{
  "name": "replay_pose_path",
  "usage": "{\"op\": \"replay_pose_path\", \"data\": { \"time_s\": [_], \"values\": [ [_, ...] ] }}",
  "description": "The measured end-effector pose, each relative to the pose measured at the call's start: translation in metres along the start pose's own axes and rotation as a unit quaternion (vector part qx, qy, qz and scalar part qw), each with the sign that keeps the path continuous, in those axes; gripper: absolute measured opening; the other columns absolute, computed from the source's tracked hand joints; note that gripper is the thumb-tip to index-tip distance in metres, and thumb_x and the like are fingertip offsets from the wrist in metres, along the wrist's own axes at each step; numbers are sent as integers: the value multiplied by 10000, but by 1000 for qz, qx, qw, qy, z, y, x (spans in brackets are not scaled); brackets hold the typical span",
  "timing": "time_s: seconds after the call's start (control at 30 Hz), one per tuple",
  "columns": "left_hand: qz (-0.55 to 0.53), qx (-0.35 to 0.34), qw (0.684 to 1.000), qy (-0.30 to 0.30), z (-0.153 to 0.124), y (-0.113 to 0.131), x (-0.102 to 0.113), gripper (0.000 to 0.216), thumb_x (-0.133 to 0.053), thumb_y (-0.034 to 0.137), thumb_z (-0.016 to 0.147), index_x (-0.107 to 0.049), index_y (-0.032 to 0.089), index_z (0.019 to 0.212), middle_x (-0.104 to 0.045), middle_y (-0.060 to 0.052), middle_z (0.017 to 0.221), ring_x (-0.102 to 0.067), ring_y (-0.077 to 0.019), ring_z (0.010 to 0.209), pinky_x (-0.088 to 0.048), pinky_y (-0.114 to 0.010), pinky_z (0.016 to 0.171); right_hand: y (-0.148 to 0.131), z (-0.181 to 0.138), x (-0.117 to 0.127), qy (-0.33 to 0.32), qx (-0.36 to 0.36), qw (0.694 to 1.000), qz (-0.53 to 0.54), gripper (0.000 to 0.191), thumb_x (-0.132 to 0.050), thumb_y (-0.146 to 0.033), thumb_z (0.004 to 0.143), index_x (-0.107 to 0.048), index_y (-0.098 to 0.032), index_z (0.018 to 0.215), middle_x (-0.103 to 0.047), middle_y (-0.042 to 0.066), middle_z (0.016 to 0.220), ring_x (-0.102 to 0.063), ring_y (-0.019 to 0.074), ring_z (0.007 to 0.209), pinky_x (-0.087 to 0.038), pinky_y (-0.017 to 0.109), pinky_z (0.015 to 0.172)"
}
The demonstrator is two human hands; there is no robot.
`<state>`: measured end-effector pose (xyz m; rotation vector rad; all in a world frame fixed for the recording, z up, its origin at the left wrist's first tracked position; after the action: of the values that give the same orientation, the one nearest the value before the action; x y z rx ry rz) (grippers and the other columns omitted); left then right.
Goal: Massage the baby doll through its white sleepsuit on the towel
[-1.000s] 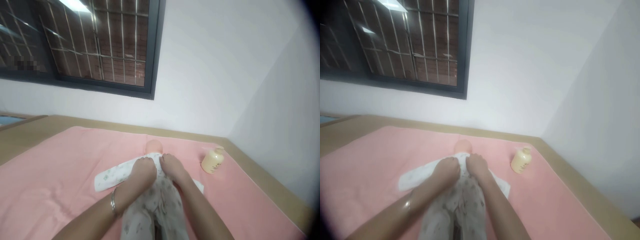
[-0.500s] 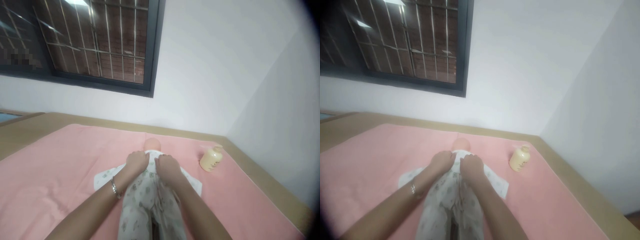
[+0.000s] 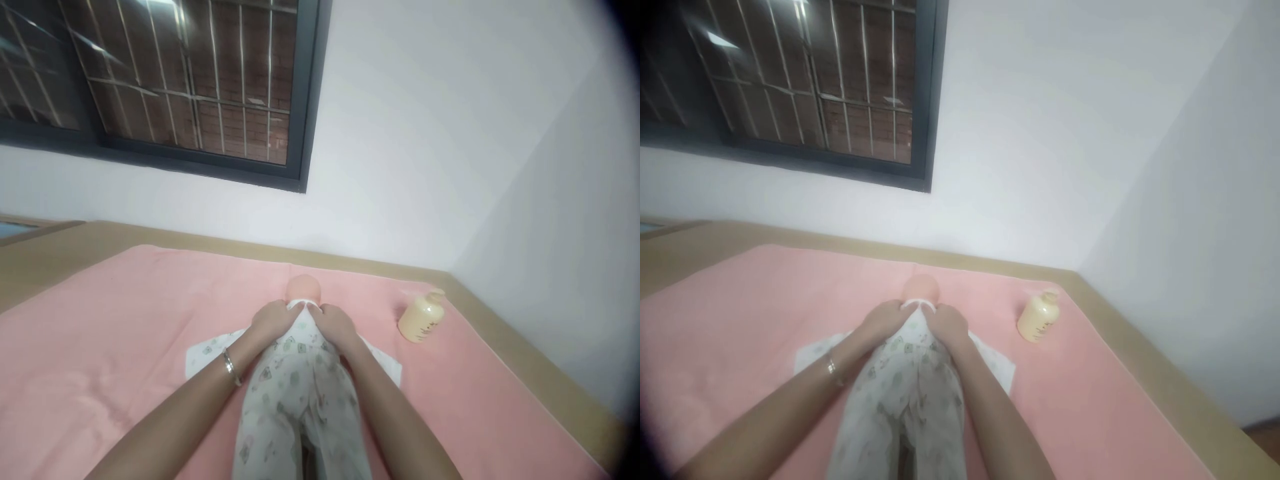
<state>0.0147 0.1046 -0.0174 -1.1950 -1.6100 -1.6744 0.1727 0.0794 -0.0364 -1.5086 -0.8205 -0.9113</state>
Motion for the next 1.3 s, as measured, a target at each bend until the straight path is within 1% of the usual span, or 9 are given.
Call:
{"op": "replay_pose_path", "data": {
  "time_s": [0.1,0.2,0.3,0.57,0.77,0.93,1.17,1.3],
  "values": [
    [-14,11,1000,5,3,-5,-1,710,-289,702,820,-676,133,994,-706,-179,1004,-677,-307,890,-480,-324,674,5,3,-4,-27,-2,999,40,755,-152,-691,900,-675,-148,946,-689,142,970,-638,248,881,-437,300,715],
    [-38,8,999,8,7,-10,-6,697,-294,716,812,-685,154,946,-716,-162,964,-676,-302,855,-480,-333,668,8,6,-5,-17,-3,999,40,764,-141,-693,901,-678,-151,925,-692,136,942,-635,239,868,-425,290,707],
    [-41,11,999,16,10,-14,-8,688,-289,712,817,-691,169,946,-719,-150,956,-671,-304,856,-479,-345,680,9,9,-8,-5,2,999,35,754,-148,-695,898,-673,-155,917,-693,127,922,-631,231,853,-416,283,696],
    [-31,15,999,19,10,-13,-9,724,-275,718,821,-684,141,977,-708,-173,988,-675,-304,874,-471,-325,670,12,11,-10,5,9,998,56,722,-192,-709,885,-662,-161,896,-689,119,921,-619,218,819,-403,272,674],
    [-66,21,998,5,9,-15,-10,692,-325,736,798,-690,177,978,-719,-143,987,-677,-311,874,-471,-333,671,17,15,-13,1,8,995,97,703,-236,-723,872,-664,-165,878,-688,105,902,-606,214,789,-391,270,654],
    [-76,21,997,4,10,-17,-10,684,-340,740,791,-691,185,984,-719,-135,1001,-674,-317,880,-473,-345,682,19,16,-14,6,13,995,103,704,-245,-731,865,-669,-169,874,-685,103,896,-602,218,778,-387,271,636],
    [-78,17,997,-5,6,-13,-9,712,-340,742,791,-689,160,1006,-713,-153,1013,-673,-323,900,-472,-340,686,16,12,-12,-13,6,993,117,704,-235,-714,878,-670,-163,925,-682,108,943,-607,213,813,-403,275,674],
    [-96,16,995,-9,0,-12,-3,700,-349,727,801,-683,155,1031,-706,-146,1049,-668,-314,925,-473,-331,696,16,10,-9,-17,-3,993,115,684,-240,-689,890,-670,-159,927,-683,111,946,-610,216,821,-411,281,690]
  ]
}}
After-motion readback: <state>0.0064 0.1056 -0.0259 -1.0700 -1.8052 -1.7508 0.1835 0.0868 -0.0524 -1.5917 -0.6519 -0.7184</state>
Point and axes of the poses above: each hand's wrist, its own z-axis towards the middle knuckle, its own x-axis out of the back of the hand, y = z × x, the point moved 8 cm from there along z, towards the middle knuckle
